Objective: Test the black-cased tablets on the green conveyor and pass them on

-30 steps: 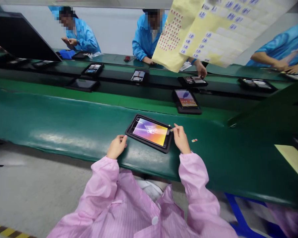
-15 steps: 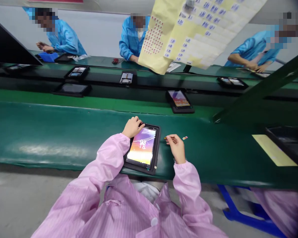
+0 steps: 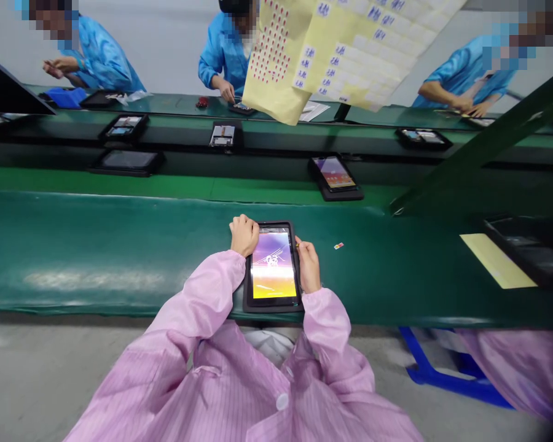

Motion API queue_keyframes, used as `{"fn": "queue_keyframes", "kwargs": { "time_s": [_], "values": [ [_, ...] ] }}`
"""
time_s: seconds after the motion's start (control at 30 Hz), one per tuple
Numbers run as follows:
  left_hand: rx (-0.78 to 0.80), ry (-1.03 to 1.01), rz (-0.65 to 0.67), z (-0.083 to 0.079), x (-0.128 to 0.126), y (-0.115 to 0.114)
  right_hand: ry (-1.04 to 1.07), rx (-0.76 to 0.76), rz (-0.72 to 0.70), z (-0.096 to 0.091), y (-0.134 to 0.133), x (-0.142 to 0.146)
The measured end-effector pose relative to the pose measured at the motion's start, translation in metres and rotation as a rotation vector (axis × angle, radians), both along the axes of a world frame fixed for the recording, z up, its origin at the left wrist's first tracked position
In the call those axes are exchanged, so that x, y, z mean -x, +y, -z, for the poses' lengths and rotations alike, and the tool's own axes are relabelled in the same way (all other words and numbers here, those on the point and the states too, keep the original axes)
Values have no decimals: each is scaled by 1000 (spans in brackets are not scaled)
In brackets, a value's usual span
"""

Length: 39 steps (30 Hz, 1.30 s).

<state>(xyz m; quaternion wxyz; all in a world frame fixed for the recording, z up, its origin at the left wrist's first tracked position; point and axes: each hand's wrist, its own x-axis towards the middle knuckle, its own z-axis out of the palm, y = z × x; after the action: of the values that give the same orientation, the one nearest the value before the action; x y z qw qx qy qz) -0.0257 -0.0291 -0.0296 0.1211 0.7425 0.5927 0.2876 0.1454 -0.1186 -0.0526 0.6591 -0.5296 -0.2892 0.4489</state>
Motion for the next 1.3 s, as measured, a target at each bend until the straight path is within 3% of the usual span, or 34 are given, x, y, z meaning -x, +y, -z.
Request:
{"fn": "queue_keyframes", "kwargs": {
  "time_s": [0.2, 0.37, 0.47, 0.57, 0.73, 0.87, 1.07, 1.2, 1.3],
  "values": [
    [189, -329, 136, -27, 3, 4, 31, -113, 164, -9, -7, -5],
    [323, -707, 155, -59, 0, -19, -43, -199, 270, -47, -6, -23],
    [222, -842, 196, -77, -11, -37, -197, -276, 232, -82, -3, -28],
    [114, -947, 158, -86, -20, -46, -316, -355, 182, -107, 0, -21],
    [209, -1139, 49, -93, -17, -54, -103, -315, 90, -114, -2, 5],
    [130, -1148, 96, -109, -12, -61, 80, -350, 39, -122, 1, 18],
    [5, -1074, 215, -124, -10, -53, 60, -455, 52, -130, 21, 14],
    [-129, -753, 478, -136, 6, -51, -28, -453, 86, -132, 24, 2],
    [-199, -451, 662, -153, 16, -58, -178, -492, 86, -148, 15, -9]
  ]
}}
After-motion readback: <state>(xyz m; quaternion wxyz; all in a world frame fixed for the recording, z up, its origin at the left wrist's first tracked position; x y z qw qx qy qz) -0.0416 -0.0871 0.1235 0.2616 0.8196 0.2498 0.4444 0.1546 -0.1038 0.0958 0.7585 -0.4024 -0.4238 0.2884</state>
